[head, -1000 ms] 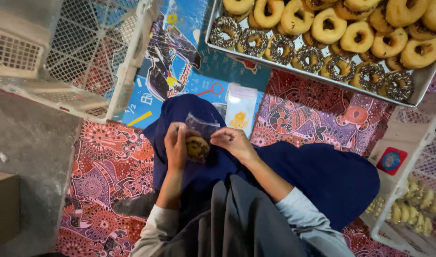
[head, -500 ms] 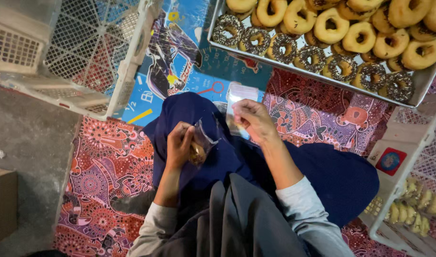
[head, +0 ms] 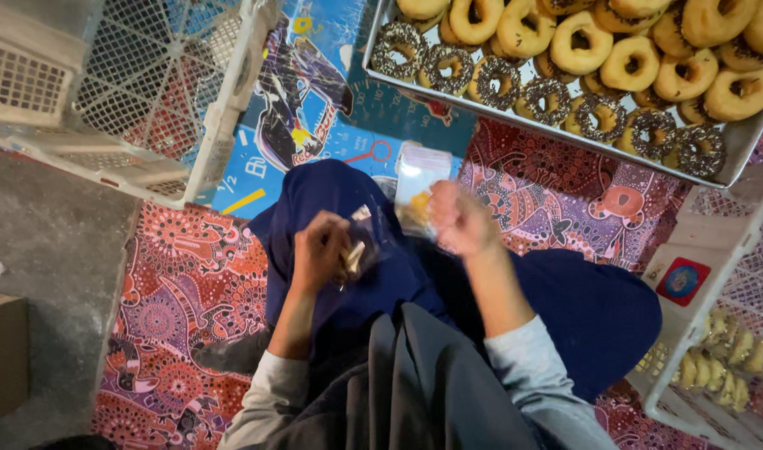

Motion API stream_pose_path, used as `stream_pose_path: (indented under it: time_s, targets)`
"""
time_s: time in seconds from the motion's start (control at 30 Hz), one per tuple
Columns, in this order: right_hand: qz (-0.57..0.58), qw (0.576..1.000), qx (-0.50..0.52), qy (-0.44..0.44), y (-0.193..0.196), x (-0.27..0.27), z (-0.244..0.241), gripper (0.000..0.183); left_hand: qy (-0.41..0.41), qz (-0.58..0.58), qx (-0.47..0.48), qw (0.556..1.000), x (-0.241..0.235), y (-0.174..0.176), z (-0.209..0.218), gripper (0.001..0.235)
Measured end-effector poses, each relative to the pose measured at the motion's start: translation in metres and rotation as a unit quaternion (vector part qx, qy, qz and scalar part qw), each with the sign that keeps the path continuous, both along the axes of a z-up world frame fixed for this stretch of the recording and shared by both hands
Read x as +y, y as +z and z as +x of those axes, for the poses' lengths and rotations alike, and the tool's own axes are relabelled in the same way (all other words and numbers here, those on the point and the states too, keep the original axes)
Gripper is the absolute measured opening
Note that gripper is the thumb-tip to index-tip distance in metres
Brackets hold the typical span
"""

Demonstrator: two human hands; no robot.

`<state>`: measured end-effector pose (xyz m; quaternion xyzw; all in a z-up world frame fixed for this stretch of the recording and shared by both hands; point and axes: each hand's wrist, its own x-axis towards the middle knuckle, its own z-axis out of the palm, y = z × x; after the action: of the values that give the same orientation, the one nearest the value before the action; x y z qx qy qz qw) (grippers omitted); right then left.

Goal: The person sits on the floor and repeatedly picks donuts from a metal tray, places them into small plastic bags, and sets the filled bags into a white crate. The process is continuous and repetitive throughout the clip.

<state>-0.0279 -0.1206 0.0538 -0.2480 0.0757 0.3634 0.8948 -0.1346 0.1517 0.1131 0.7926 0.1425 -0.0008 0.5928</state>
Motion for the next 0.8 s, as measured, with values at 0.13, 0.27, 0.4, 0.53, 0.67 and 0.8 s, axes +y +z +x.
stream_pose_path:
  time_s: [0.13,0.27,0.4,0.53,0.67,0.8]
  targets:
    - [-0.349,0.916,-0.186,0.066,-0.023,0.009,-0.008,0.036,0.088,-0.042,-0.009,0.995,0.01,-0.01,0.0,0.023]
    - [-0.353,0.918,-0.13,0.128,-0.032,0.044,-0.066,0.03,0.121,-0.029,-0.039,0.991,0.012,-0.02,-0.009,0.029]
    - [-0.348,0.924,-0.101,0.121,-0.01,0.082,-0.076,0.024,0.144,-0.18,0.013,0.973,0.012,-0.017,-0.005,0.021]
    - [-0.349,0.916,-0.175,0.092,0.016,0.093,-0.066,0.021,0.157,-0.157,0.001,0.975,0.009,-0.01,-0.015,0.015]
    - [-0.3,0.917,-0.263,0.003,0.015,0.094,-0.064,0.021,0.148,-0.17,-0.171,0.959,0.016,-0.011,-0.027,0.012]
    - [-0.352,0.897,-0.266,0.019,-0.002,0.09,-0.08,0.025,0.172,-0.1,-0.066,0.978,0.012,-0.019,-0.037,0.014]
